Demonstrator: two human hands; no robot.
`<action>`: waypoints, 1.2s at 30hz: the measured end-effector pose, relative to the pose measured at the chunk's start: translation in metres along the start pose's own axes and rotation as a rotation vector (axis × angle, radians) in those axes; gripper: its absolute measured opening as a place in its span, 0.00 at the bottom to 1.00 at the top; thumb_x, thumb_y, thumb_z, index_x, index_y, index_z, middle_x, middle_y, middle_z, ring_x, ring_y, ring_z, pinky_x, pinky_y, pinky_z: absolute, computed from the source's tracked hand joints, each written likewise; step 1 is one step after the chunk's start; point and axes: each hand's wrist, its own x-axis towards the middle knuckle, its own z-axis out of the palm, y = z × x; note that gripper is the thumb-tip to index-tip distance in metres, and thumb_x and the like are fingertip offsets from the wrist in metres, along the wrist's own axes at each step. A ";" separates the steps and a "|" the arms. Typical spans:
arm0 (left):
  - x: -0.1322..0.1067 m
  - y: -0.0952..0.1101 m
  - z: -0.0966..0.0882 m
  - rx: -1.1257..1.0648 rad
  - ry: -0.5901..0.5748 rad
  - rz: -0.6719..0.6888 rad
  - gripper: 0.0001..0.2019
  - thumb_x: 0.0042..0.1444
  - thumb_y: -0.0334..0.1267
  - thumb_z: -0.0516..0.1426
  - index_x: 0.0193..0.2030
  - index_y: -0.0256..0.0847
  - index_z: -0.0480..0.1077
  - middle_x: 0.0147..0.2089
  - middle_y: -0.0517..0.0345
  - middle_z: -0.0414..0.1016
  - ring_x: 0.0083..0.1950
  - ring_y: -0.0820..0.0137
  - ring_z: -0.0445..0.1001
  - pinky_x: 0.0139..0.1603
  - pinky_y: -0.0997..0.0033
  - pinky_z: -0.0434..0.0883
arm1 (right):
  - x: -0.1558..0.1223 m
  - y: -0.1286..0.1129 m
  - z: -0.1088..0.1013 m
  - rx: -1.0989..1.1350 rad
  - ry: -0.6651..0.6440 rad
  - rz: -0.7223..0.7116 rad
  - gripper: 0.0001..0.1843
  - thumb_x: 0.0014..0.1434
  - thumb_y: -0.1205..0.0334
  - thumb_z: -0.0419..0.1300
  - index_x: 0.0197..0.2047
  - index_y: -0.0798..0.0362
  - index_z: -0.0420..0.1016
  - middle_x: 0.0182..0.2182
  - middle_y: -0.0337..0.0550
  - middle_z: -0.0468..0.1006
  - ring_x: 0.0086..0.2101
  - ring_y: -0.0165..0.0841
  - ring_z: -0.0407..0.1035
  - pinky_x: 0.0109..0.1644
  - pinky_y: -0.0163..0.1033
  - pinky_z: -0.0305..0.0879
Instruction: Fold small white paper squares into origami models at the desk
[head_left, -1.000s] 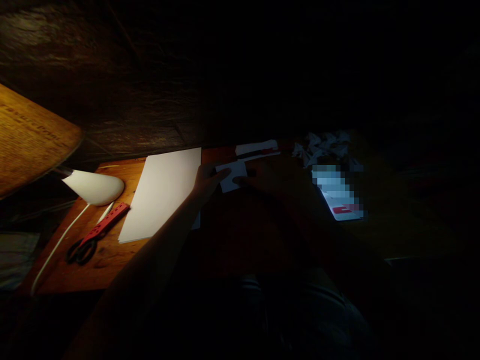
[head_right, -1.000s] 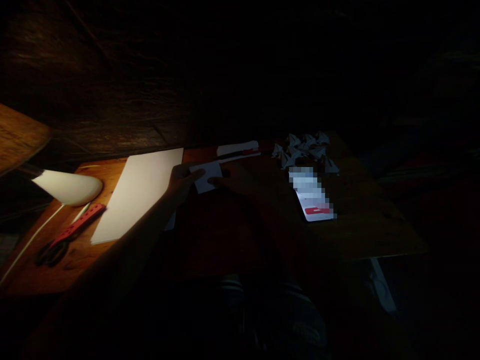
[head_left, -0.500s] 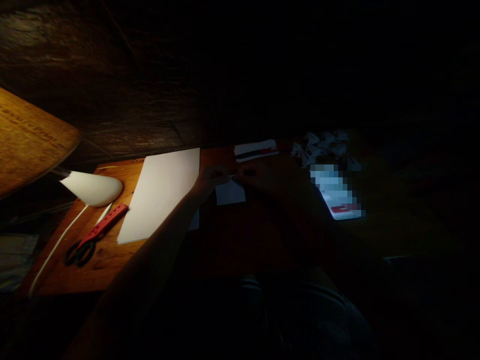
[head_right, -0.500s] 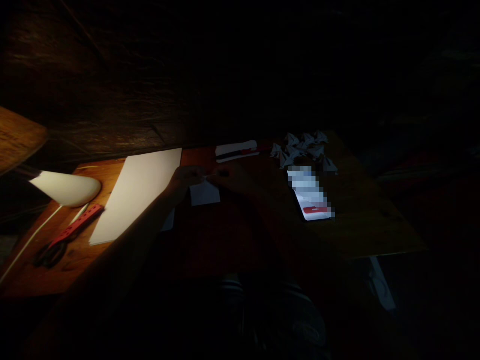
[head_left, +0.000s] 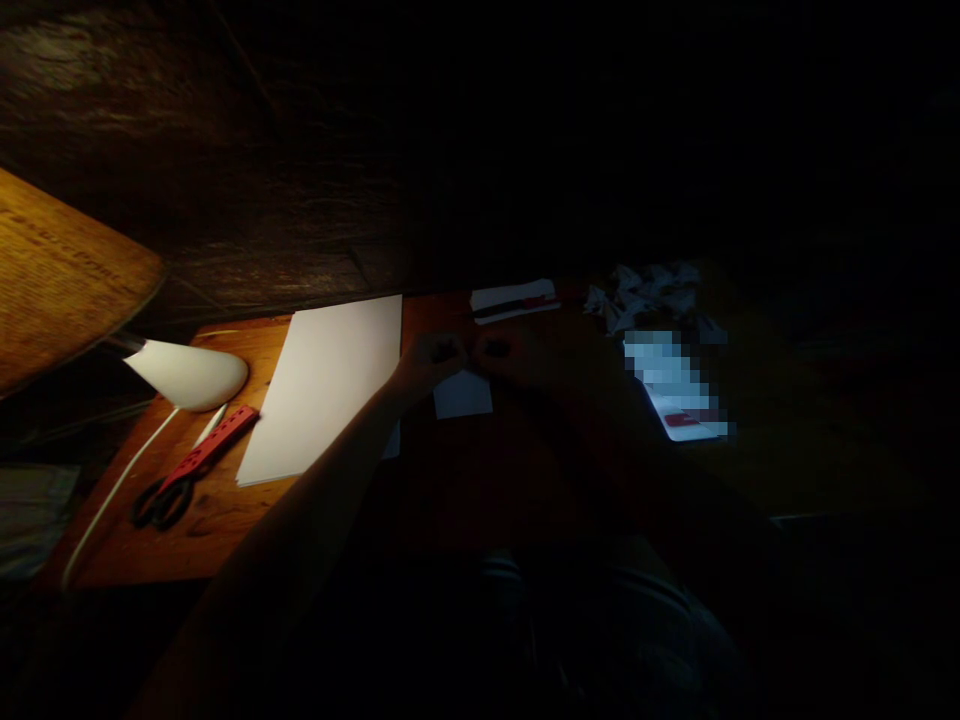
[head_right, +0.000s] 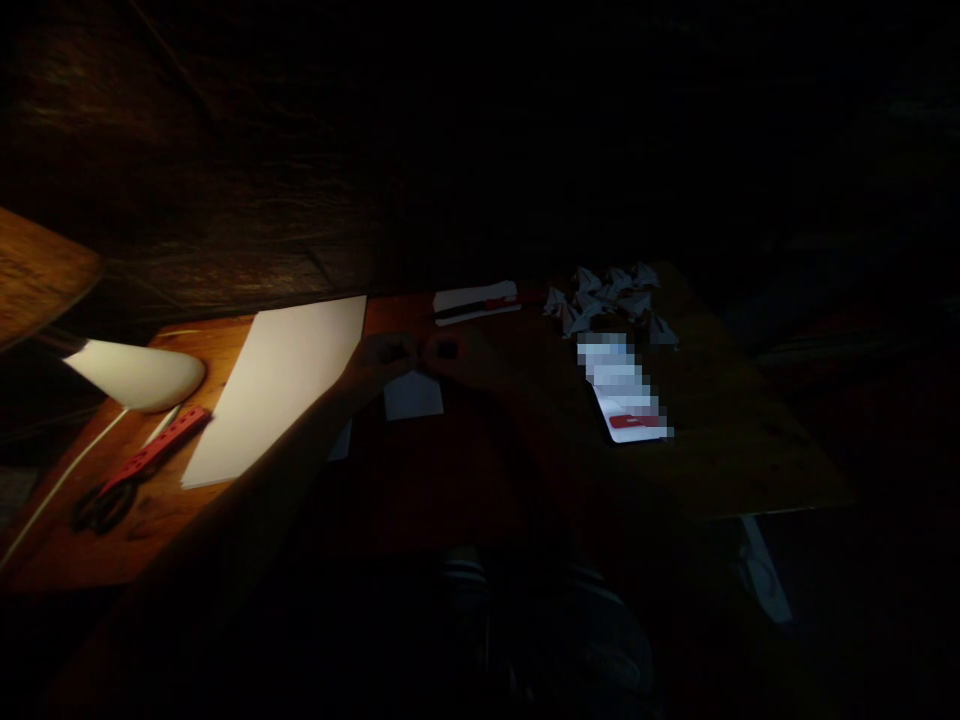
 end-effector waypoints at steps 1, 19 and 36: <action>0.000 0.000 0.000 0.004 -0.002 -0.005 0.07 0.45 0.41 0.62 0.26 0.40 0.71 0.25 0.62 0.68 0.28 0.74 0.64 0.31 0.73 0.59 | 0.000 0.000 0.000 -0.003 -0.002 -0.003 0.08 0.52 0.58 0.66 0.26 0.51 0.75 0.26 0.37 0.76 0.31 0.31 0.68 0.39 0.37 0.63; 0.000 -0.004 0.000 -0.017 0.066 -0.007 0.07 0.44 0.40 0.62 0.24 0.39 0.70 0.24 0.62 0.68 0.28 0.74 0.63 0.30 0.73 0.57 | -0.003 -0.010 0.003 -0.040 0.061 0.038 0.09 0.55 0.58 0.63 0.27 0.51 0.72 0.26 0.37 0.73 0.30 0.31 0.64 0.36 0.37 0.60; 0.001 0.001 0.002 -0.154 0.154 -0.016 0.09 0.44 0.38 0.64 0.22 0.41 0.67 0.23 0.63 0.64 0.27 0.74 0.61 0.29 0.73 0.58 | -0.005 -0.013 -0.002 0.090 0.131 0.138 0.10 0.56 0.56 0.66 0.27 0.51 0.73 0.23 0.33 0.70 0.25 0.28 0.62 0.33 0.36 0.60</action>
